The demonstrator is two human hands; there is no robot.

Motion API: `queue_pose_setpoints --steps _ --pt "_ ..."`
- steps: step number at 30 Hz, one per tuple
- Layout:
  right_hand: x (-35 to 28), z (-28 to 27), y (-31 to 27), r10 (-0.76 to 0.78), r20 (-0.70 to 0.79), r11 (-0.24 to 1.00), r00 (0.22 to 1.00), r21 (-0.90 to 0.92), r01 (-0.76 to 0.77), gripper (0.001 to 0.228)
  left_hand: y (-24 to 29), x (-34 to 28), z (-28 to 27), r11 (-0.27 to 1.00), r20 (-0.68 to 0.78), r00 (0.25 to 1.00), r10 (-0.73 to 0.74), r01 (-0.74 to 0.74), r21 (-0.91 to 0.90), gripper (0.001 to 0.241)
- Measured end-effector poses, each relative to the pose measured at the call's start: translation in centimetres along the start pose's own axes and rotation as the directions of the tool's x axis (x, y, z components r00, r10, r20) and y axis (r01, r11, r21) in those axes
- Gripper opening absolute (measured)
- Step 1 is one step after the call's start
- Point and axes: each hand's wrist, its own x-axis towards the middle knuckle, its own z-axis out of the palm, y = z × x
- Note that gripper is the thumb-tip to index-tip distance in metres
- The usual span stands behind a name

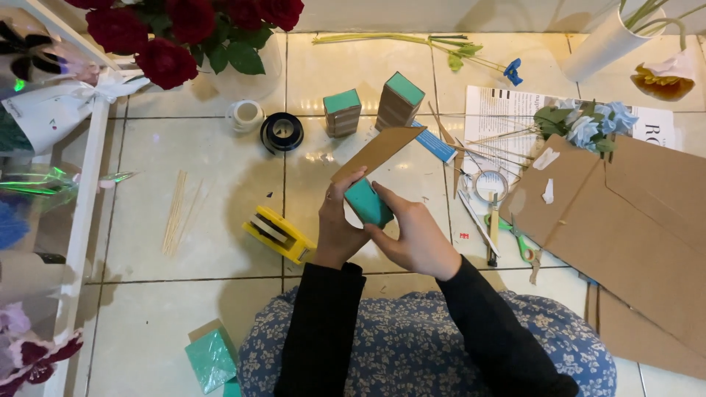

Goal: Wrapping green floral foam blocks with cardboard and blue paper, then cutting the paper to size.

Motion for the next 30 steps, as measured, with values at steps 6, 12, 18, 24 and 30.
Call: queue_pose_setpoints --steps 6,12,18,24,30 --pt "0.4 0.0 0.9 -0.059 0.059 0.972 0.997 0.232 0.043 0.077 -0.3 0.0 -0.2 1.0 -0.103 0.995 0.02 -0.02 -0.007 0.091" --pt "0.4 -0.3 2.2 -0.138 0.098 0.973 0.986 0.2 0.116 0.068 0.3 0.1 -0.4 0.999 -0.108 0.993 0.038 -0.038 -0.002 0.085" --pt "0.5 -0.9 1.9 -0.127 0.136 0.984 0.982 0.14 0.108 0.069 -0.5 -0.5 -0.2 0.999 -0.109 0.994 0.004 -0.009 -0.047 0.086" --pt "0.2 -1.7 0.1 -0.117 0.149 0.978 0.982 0.189 0.088 0.068 -0.3 -0.7 -0.5 0.959 -0.111 0.985 -0.129 0.096 -0.265 0.092" --pt "0.2 -1.7 0.2 -0.194 0.135 0.966 0.972 0.196 0.165 0.066 0.3 0.0 -0.8 0.882 -0.091 0.987 -0.132 0.075 -0.465 0.086"
